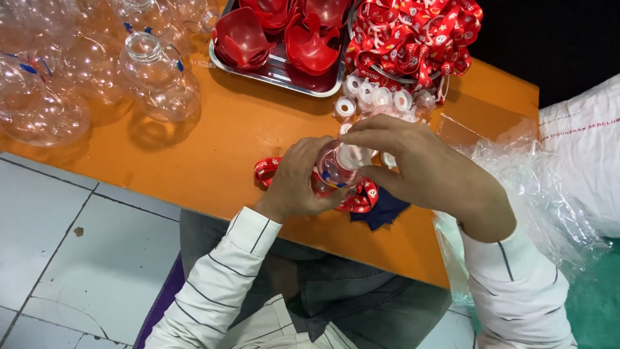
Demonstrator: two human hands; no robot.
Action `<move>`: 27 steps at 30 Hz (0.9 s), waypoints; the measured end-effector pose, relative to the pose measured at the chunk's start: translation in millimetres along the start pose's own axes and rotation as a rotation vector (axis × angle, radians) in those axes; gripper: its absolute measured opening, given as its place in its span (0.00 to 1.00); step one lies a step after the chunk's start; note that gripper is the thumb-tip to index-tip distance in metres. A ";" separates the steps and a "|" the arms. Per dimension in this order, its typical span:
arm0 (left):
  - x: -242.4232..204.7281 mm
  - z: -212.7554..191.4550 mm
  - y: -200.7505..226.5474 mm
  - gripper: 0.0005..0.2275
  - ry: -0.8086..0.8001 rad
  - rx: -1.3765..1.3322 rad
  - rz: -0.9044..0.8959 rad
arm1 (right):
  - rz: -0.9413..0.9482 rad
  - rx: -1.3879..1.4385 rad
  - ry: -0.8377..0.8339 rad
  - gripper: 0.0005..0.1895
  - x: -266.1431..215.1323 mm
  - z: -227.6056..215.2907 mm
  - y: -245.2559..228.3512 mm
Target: The person assembles a clear plastic bottle by inserting multiple small white circular pieces into the opening, then screws on a red cap. The person wraps the bottle in a clear plastic bag and attaches a red lanyard to the cap.
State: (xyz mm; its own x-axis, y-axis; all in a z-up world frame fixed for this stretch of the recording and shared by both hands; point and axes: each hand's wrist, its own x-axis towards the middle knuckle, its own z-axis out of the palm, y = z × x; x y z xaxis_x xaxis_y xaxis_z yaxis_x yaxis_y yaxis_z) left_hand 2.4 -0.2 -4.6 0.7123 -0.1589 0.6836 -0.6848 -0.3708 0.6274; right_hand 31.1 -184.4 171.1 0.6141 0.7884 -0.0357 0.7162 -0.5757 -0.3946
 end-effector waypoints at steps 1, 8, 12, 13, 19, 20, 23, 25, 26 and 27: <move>0.5 0.3 0.4 0.32 -0.001 -0.002 0.000 | 0.002 0.001 0.000 0.27 0.2 0.9 -0.3; -0.8 0.3 -0.8 0.31 0.002 0.002 0.003 | 0.153 -0.127 0.123 0.22 3.4 20.0 10.2; -1.4 0.7 -1.6 0.31 -0.001 0.004 0.013 | 0.244 -0.329 0.184 0.31 -0.2 28.9 17.0; -2.1 1.0 -1.6 0.31 0.002 0.006 0.011 | 0.240 -0.330 0.182 0.31 0.7 29.5 16.5; -2.4 1.6 -2.4 0.32 0.004 -0.001 0.001 | 0.410 -0.121 0.079 0.50 1.6 -10.9 -22.6; -1.1 0.4 -0.2 0.32 0.003 0.002 -0.003 | 0.210 -0.051 0.073 0.40 -0.9 -13.7 -16.6; -1.4 0.0 0.7 0.32 -0.003 -0.006 -0.017 | -0.012 0.017 0.042 0.27 6.6 -9.1 -5.0; -0.9 1.1 2.2 0.32 -0.005 -0.016 -0.026 | -0.036 0.012 0.016 0.22 10.9 -3.3 -0.2; -0.1 -0.1 4.1 0.31 0.004 -0.015 -0.036 | 0.000 0.019 0.038 0.13 12.4 -1.0 1.2; 0.5 -1.6 5.9 0.30 0.013 -0.014 -0.046 | 0.037 0.025 0.061 0.05 14.0 1.5 2.3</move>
State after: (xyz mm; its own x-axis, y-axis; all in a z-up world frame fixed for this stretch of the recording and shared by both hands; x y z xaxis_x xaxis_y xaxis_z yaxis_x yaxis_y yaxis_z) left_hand -1.5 -1.0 0.0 0.7408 -0.1298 0.6591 -0.6539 -0.3641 0.6632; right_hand 40.9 -174.3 168.3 0.6595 0.7517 0.0050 0.6846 -0.5978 -0.4170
